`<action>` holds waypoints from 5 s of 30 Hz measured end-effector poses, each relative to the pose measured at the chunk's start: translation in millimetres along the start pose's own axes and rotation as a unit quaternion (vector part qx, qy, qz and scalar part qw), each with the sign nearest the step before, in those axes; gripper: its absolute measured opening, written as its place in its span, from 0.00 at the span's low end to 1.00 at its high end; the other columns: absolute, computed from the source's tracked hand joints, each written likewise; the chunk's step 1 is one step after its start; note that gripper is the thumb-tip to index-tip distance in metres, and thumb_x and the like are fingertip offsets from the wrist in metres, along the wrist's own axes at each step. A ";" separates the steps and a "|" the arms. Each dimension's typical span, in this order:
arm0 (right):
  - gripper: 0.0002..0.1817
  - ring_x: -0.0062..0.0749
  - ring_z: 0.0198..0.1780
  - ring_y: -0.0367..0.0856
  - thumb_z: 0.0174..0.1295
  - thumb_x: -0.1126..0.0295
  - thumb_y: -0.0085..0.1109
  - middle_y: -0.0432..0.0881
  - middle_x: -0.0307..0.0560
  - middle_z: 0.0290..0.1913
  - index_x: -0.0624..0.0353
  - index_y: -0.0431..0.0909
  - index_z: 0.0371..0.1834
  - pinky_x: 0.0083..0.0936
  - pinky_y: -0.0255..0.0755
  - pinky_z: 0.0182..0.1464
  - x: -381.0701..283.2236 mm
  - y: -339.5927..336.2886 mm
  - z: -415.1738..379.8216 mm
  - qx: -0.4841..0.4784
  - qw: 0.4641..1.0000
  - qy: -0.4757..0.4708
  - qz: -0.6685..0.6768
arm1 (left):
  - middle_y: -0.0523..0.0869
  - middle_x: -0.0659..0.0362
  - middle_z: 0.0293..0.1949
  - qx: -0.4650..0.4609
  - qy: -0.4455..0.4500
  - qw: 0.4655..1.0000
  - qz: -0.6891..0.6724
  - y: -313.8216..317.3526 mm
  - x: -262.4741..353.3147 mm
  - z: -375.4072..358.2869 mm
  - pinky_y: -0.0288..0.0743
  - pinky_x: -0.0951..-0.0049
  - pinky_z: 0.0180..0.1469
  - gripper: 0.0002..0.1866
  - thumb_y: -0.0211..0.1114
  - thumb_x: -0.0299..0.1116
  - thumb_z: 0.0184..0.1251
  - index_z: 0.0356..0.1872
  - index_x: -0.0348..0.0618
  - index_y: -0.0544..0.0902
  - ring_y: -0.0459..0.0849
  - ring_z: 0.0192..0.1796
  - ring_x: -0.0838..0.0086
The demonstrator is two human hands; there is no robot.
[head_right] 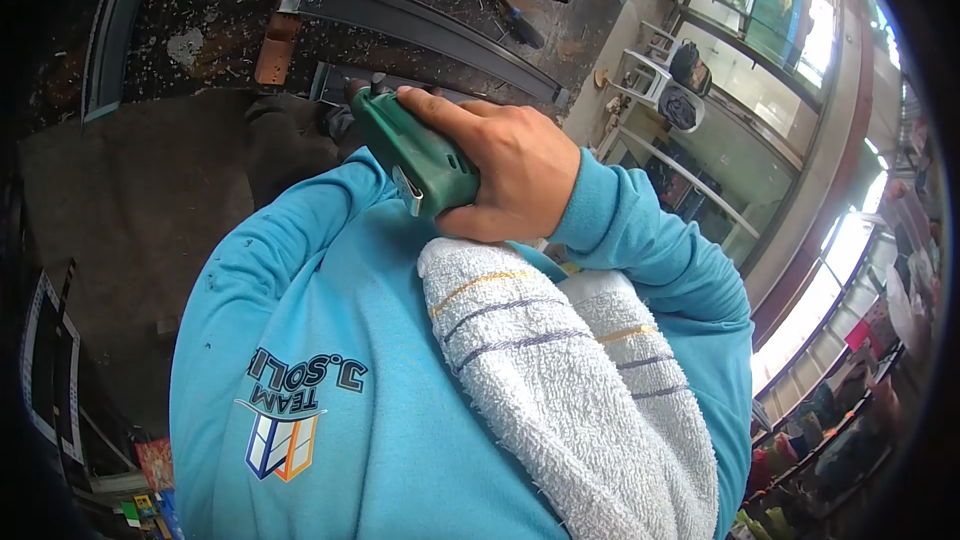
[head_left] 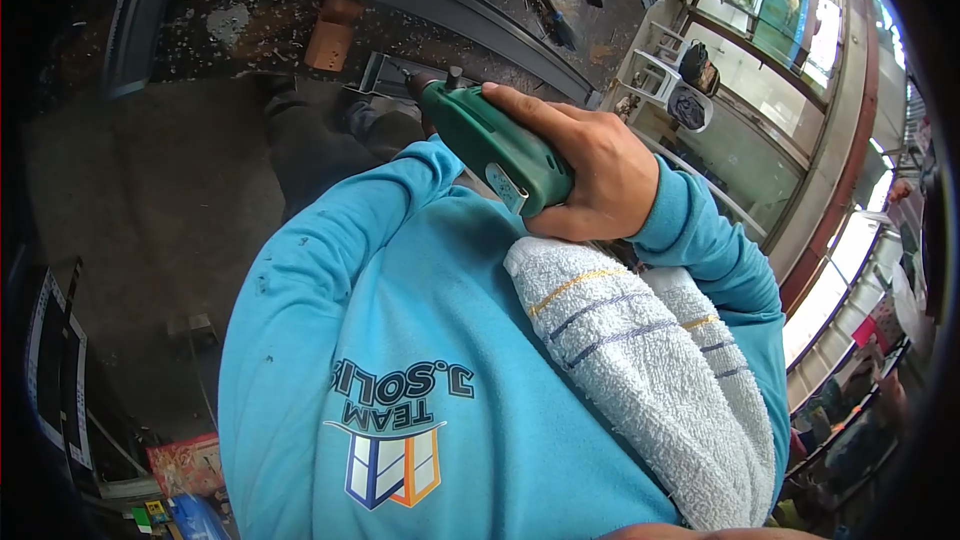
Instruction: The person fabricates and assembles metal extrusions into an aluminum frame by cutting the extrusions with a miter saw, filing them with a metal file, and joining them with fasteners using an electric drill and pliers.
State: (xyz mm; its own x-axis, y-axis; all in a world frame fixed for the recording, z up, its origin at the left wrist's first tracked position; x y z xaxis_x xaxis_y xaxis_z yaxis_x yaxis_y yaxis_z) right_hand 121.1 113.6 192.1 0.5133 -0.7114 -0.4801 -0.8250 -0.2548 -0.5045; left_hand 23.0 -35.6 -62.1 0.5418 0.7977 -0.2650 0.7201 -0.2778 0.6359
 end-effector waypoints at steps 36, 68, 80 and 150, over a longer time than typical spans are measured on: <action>0.52 0.56 0.39 0.85 0.36 0.62 0.73 0.82 0.62 0.41 0.62 0.63 0.71 0.40 0.78 0.44 2.7 20.0 -27.0 0.036 0.998 0.019 0.038 | 0.81 0.54 0.53 -0.039 -0.016 0.998 0.051 22.3 -14.1 -2.9 0.84 0.70 0.41 0.23 0.69 0.46 0.64 0.53 0.40 0.80 0.83 0.48 0.69; 0.48 0.54 0.34 0.85 0.36 0.63 0.70 0.83 0.59 0.38 0.60 0.67 0.70 0.41 0.80 0.40 -13.4 16.1 -0.9 -0.023 0.993 -0.016 -0.117 | 0.79 0.53 0.57 0.019 0.037 0.997 0.067 -2.1 -4.3 6.9 0.85 0.68 0.43 0.24 0.67 0.45 0.66 0.56 0.41 0.79 0.81 0.51 0.69; 0.58 0.42 0.54 0.81 0.43 0.69 0.72 0.79 0.59 0.55 0.61 0.45 0.78 0.34 0.73 0.60 69.5 -26.4 -143.1 0.116 0.934 -0.077 0.330 | 0.78 0.53 0.59 0.139 0.157 0.964 0.161 -15.4 35.3 10.2 0.85 0.68 0.43 0.24 0.67 0.45 0.66 0.57 0.41 0.79 0.80 0.52 0.68; 0.12 0.51 0.34 0.82 0.68 0.70 0.53 0.81 0.59 0.33 0.64 0.76 0.49 0.34 0.75 0.40 264.2 55.4 -225.1 0.274 0.866 -0.231 0.350 | 0.82 0.53 0.31 0.046 0.687 0.725 0.023 228.8 97.3 -199.4 0.80 0.64 0.35 0.14 0.58 0.39 0.53 0.33 0.38 0.77 0.84 0.31 0.61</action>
State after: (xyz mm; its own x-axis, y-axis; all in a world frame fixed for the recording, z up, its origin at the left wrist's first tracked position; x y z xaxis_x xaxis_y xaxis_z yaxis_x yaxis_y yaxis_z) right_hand 157.8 -235.9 198.8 0.0774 -0.1955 -0.9777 -0.8016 0.5709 -0.1776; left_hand 154.0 85.2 202.2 -0.3325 0.5485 0.7672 0.7746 -0.3053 0.5539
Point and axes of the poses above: each hand's wrist, its own z-axis towards the middle knuckle, its own y-axis out of the palm, x = y × z, the point moved 7 cm from there along z, towards the middle knuckle
